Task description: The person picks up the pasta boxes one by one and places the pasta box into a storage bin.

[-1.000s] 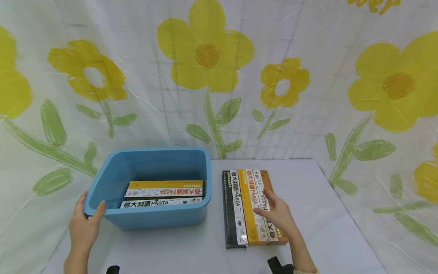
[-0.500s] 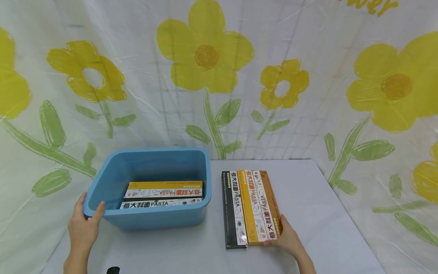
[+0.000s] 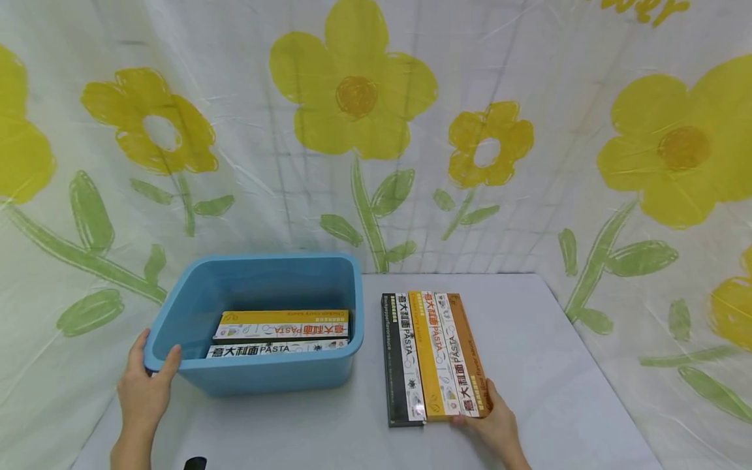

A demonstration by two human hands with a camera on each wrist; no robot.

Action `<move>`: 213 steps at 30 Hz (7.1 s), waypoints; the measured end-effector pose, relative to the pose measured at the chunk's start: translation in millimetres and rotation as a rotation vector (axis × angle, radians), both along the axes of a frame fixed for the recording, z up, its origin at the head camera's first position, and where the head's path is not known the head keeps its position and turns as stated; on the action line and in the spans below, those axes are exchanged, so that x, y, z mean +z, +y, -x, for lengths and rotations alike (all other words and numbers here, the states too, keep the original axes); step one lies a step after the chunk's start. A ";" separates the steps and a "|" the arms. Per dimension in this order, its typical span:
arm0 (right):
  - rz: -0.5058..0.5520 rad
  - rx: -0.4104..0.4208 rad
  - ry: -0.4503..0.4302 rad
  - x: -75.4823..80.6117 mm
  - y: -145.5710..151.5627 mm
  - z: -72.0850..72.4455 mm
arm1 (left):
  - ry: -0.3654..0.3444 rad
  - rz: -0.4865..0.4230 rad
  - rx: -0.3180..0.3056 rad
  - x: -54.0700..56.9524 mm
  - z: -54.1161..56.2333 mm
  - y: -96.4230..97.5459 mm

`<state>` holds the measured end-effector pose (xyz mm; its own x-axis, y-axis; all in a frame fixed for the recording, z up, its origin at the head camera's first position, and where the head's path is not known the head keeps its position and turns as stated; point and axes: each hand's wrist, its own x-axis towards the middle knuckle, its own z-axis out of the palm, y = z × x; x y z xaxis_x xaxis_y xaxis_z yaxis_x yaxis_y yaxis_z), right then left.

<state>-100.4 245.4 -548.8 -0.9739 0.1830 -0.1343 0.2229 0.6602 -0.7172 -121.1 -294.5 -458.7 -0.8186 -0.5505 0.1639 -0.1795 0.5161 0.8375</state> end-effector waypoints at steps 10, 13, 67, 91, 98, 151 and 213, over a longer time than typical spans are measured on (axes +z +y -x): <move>-0.079 -0.051 0.021 -0.8 11.3 -3.6 | 0.015 0.012 0.002 0.6 -0.2 1.7; -0.078 -0.076 -0.018 -1.1 10.7 -0.5 | 0.017 0.011 0.005 0.5 0.1 1.8; 0.126 -0.400 0.206 52.8 1.7 11.9 | 0.018 0.002 -0.009 -1.0 0.3 0.2; 0.168 -0.302 0.205 85.6 -5.3 9.0 | 0.017 0.006 -0.002 0.3 -0.4 1.8; 0.190 -0.252 0.204 96.4 -10.1 9.2 | 0.012 -0.010 -0.003 0.9 -0.7 1.9; 0.357 0.630 0.171 177.1 -67.8 92.5 | -0.008 -0.017 -0.014 1.5 0.7 2.4; -0.040 1.023 0.021 195.9 -229.9 143.8 | -0.023 -0.022 -0.001 2.0 -1.1 2.1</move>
<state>-244.3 15.6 -352.8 -0.6680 -0.7332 -0.1272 -0.4731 0.5504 -0.6879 -120.0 -292.3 -456.7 -0.8223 -0.5533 0.1328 -0.1989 0.4982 0.8440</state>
